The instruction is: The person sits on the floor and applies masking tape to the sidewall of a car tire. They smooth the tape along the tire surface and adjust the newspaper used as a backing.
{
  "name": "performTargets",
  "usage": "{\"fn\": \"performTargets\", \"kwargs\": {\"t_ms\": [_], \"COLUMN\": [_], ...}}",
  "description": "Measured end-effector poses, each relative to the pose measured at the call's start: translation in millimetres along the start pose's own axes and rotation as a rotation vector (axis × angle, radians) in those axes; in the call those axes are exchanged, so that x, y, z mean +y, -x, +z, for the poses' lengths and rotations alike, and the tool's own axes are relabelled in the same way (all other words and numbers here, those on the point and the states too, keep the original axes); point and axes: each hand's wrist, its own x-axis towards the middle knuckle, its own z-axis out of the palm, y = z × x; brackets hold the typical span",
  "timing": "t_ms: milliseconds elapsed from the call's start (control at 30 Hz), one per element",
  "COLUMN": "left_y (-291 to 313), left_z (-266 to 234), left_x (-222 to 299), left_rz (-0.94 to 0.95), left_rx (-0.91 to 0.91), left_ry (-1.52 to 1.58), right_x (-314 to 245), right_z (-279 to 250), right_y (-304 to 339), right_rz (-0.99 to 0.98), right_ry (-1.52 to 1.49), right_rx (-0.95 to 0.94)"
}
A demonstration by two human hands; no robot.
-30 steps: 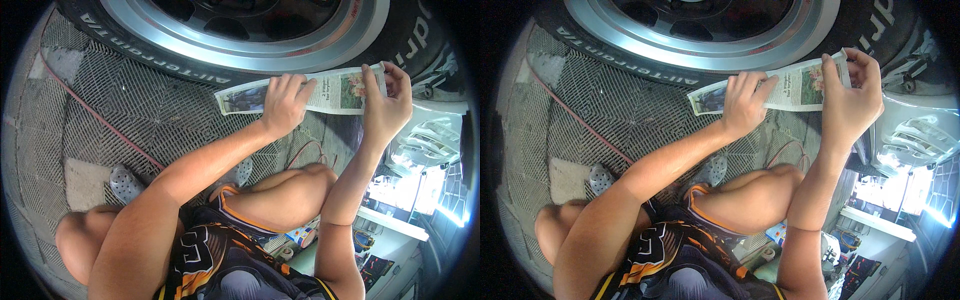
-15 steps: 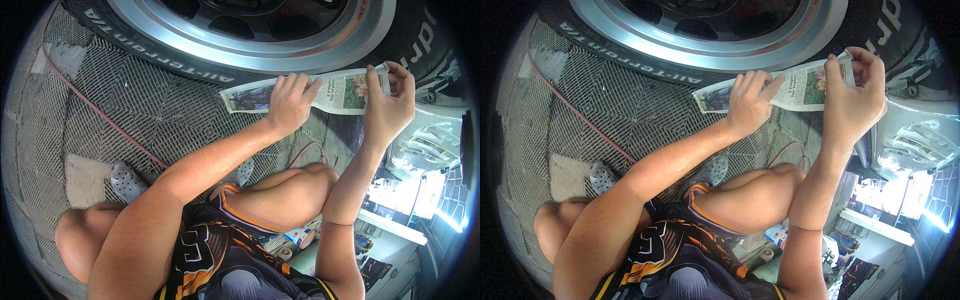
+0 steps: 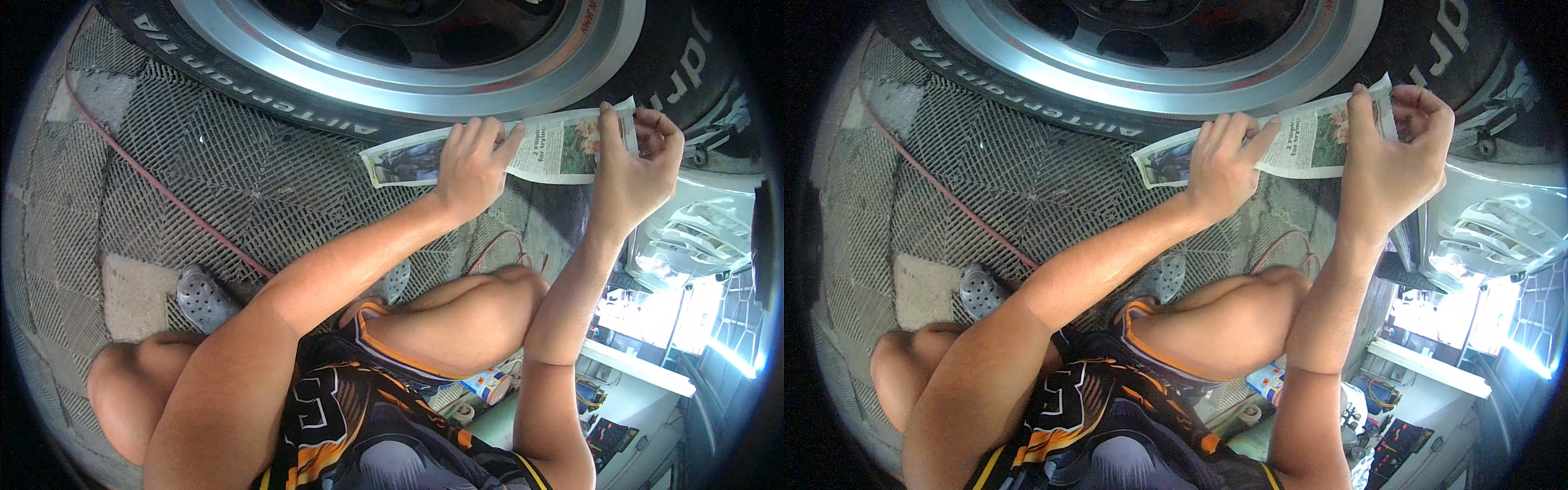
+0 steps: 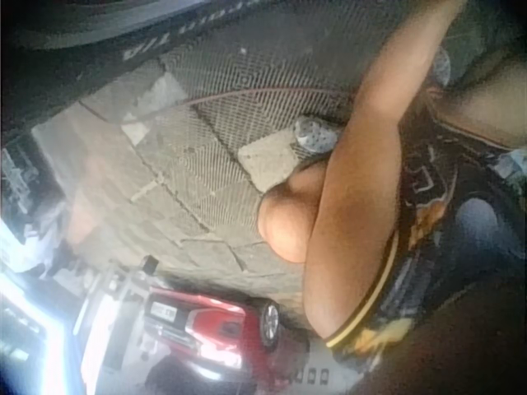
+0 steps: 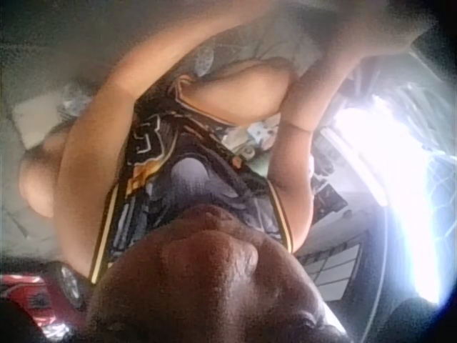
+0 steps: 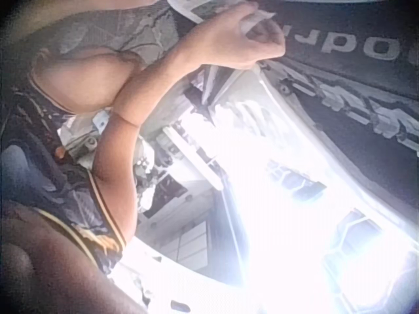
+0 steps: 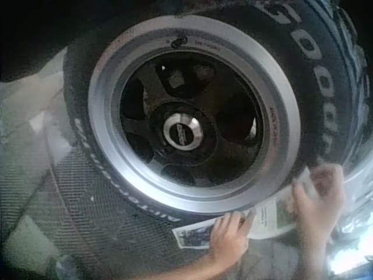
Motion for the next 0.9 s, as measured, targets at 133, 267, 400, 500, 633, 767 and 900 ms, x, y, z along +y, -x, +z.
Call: {"fn": "performTargets", "kwargs": {"t_ms": [133, 267, 400, 500, 633, 767, 900], "left_y": [-0.4, -1.8, -1.0, -0.8, -1.4, -1.2, -4.5], "left_z": [-2.4, -3.0, -2.6, -2.1, -0.2, 2.8, 1.7], "left_x": [0.5, -3.4, -1.4, -3.3, -6.7, -6.3, -6.8], "left_rz": [0.006, 0.026, -0.009, 0.006, 0.031, 0.026, 0.023], "left_rx": [-0.040, -0.064, -0.083, -0.072, -0.079, -0.072, -0.075], "left_ry": [-0.010, -0.020, -0.013, -0.035, -0.043, -0.049, -0.019], "right_x": [0.5, 1.9, 4.9, 3.8, 4.6, 7.0, 7.6], "right_z": [-0.4, 3.3, 3.9, 4.7, 6.4, 6.1, 6.4], "right_y": [0.8, 0.3, -0.5, -0.9, -2.0, -2.2, -3.8], "right_rz": [-0.050, -0.069, -0.077, -0.077, -0.075, -0.088, -0.116], "right_ry": [0.005, -0.005, -0.003, 0.003, 0.001, 0.015, 0.013], "right_rx": [0.013, 0.026, 0.025, 0.027, 0.027, 0.028, 0.035]}}
